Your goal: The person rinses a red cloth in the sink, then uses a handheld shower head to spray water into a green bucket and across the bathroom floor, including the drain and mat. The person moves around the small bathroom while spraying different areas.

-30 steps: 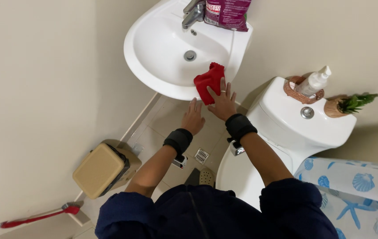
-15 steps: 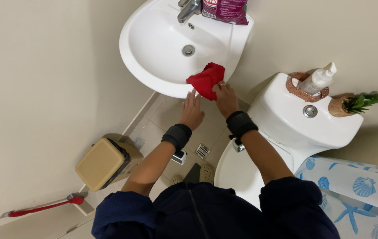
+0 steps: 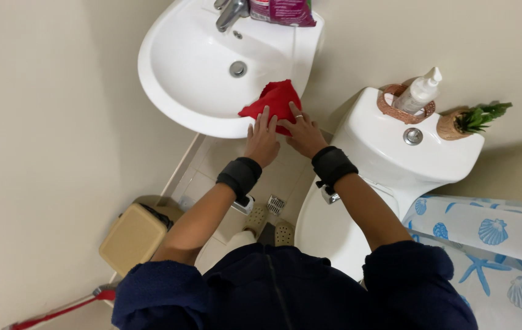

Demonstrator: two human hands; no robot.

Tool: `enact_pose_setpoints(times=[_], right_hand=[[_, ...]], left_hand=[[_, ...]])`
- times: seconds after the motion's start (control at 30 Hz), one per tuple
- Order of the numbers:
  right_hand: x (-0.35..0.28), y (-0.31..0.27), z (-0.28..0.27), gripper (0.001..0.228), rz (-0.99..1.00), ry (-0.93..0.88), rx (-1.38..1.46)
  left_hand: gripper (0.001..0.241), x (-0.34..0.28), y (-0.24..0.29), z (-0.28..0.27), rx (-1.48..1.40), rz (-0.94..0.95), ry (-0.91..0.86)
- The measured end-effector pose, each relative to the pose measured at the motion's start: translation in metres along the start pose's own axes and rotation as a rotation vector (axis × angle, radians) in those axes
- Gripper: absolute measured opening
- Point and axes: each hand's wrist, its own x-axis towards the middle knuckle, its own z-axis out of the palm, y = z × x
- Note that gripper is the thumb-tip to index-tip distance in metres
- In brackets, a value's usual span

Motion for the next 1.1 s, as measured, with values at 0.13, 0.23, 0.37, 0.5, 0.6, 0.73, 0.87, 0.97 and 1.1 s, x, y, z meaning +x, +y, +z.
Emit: enact_pose_setpoints(times=[0.13, 0.23, 0.37, 0.5, 0.6, 0.73, 0.87, 0.97, 1.1], right_hand=[[0.016, 0.010, 0.019, 0.066, 0.032, 0.028, -0.040], [0.017, 0.011, 0.020, 0.067, 0.053, 0.080, -0.082], [0.020, 0.013, -0.004, 0.074, 0.065, 0.041, -0.260], [0.033, 0.024, -0.027, 0.074, 0.154, -0.098, -0.252], [0.044, 0.035, -0.032, 0.074, 0.194, -0.139, -0.149], [0.055, 0.038, -0.039, 0.070, 0.255, -0.181, -0.090], [0.058, 0.033, -0.045, 0.058, 0.305, -0.178, -0.048], [0.061, 0.033, -0.047, 0.063, 0.317, -0.162, -0.022], [0.061, 0.041, -0.036, 0.056, 0.283, -0.116, -0.040]], left_hand=[[0.079, 0.035, -0.006, 0.002, -0.024, 0.046, -0.111], [0.081, 0.065, -0.007, 0.002, 0.081, 0.024, -0.305], [0.086, 0.099, 0.000, -0.002, 0.107, -0.071, -0.543], [0.089, 0.124, 0.004, 0.011, 0.111, -0.053, -0.650], [0.090, 0.140, 0.010, 0.005, 0.122, -0.042, -0.741], [0.081, 0.190, -0.027, 0.085, 0.143, 0.125, -0.833], [0.079, 0.219, -0.038, 0.115, 0.225, 0.332, -0.865], [0.083, 0.219, -0.024, 0.090, 0.230, 0.238, -0.906], [0.089, 0.216, -0.019, 0.089, 0.288, 0.139, -0.949]])
